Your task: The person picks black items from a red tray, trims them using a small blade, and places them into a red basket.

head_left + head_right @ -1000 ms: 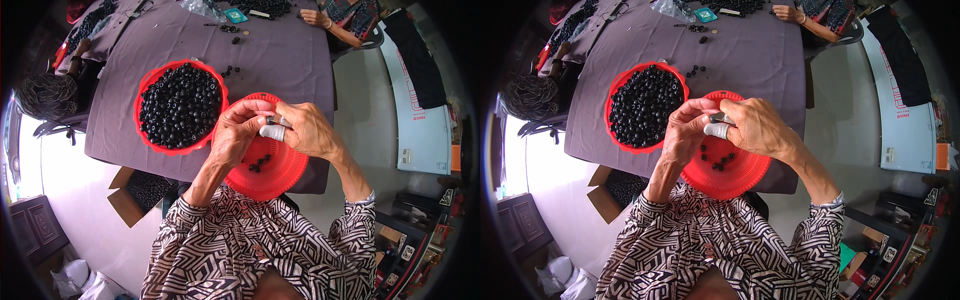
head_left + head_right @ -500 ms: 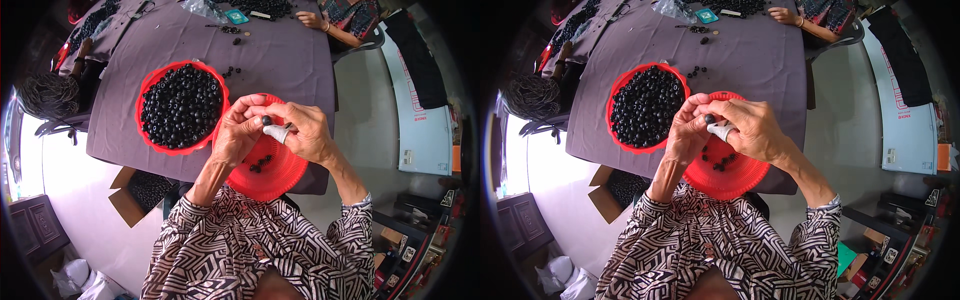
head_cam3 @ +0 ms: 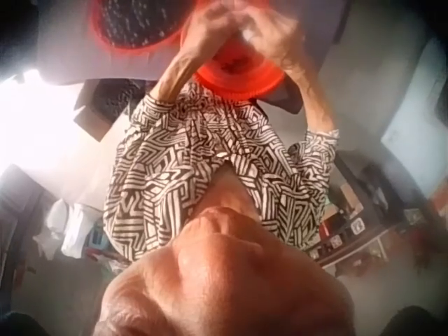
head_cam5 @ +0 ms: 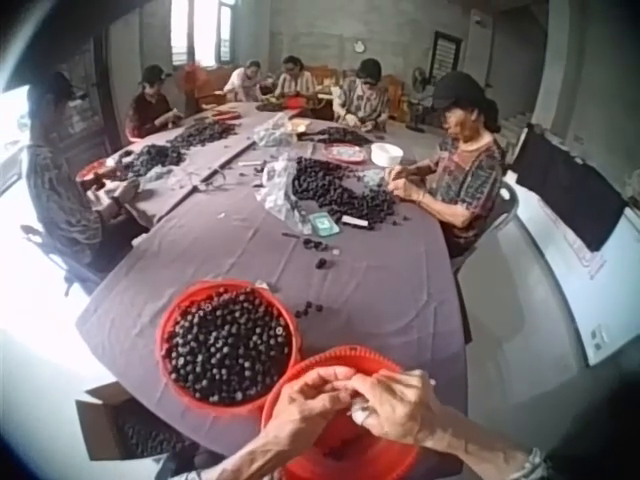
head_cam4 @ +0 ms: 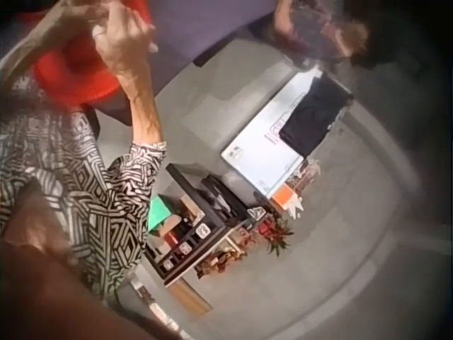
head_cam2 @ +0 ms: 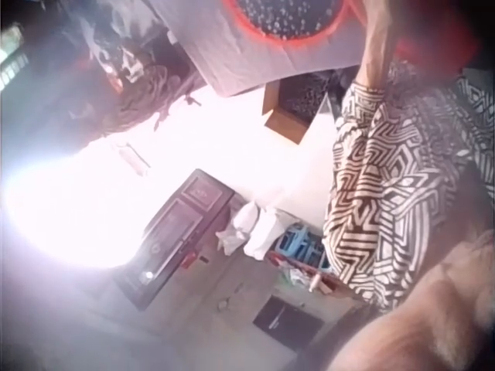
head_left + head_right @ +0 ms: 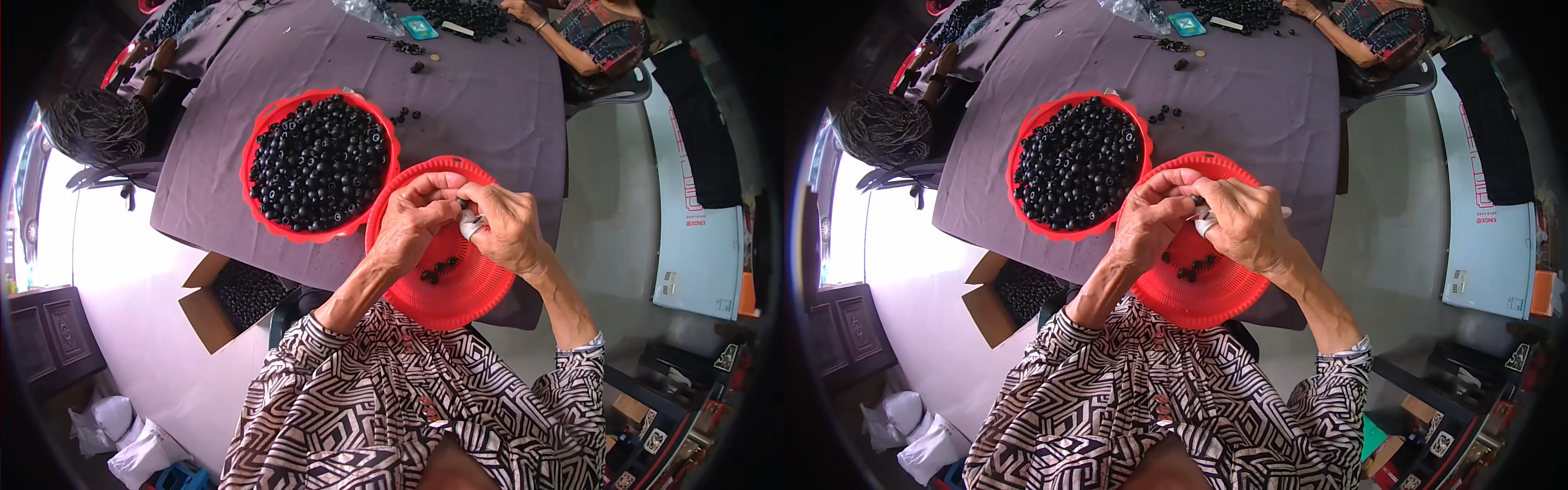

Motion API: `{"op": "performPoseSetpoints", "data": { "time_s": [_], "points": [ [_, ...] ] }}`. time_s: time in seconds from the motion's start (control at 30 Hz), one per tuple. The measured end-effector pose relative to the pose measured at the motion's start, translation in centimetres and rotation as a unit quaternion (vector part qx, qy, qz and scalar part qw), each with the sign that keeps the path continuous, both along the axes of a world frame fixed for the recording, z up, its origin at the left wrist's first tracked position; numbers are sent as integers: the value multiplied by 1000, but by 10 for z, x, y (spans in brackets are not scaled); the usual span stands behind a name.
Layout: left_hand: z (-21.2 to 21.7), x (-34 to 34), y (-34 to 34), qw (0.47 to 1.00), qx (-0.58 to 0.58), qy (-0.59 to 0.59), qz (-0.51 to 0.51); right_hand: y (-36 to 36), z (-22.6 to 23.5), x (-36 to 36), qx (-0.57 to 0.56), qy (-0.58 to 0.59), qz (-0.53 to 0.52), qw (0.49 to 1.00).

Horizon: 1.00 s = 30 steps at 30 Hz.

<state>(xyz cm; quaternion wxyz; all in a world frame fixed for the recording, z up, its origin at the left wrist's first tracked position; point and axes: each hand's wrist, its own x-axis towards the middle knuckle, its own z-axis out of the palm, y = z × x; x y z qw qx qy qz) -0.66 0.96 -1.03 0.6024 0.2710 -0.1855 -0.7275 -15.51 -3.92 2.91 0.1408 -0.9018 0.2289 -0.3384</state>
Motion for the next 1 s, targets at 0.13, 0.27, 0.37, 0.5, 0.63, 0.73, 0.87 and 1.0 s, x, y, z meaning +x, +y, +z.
{"op": "performPoseSetpoints", "data": {
  "time_s": [0.13, 0.27, 0.37, 0.5, 0.63, 0.73, 0.87, 1.0],
  "points": [
    [-4, 1, 4, 1000, -9, 1, -2, 1, -7, -1, 20, -14, 1, 1000],
    [5, 14, 18, 958, -11, -279, 61, 1, -20, -6, 51, -8, 3, 999],
    [-5, 49, 21, 714, -102, -665, 193, 7, -28, -9, 91, 149, 17, 984],
    [-21, 84, 23, 575, -86, -782, 224, 13, -37, -6, 220, 135, 35, 965],
    [-25, 90, 14, 452, -68, -870, 184, 14, -35, -1, 225, 138, 23, 964],
    [-28, 89, 10, 435, -80, -883, 155, 15, -36, -5, 223, 123, 20, 967],
    [-29, 90, 7, 408, -100, -895, 153, 14, -32, -5, 242, 116, 25, 963],
    [-27, 94, 3, 404, -125, -894, 151, 12, -27, -1, 245, 101, 33, 964]
  ]
}}
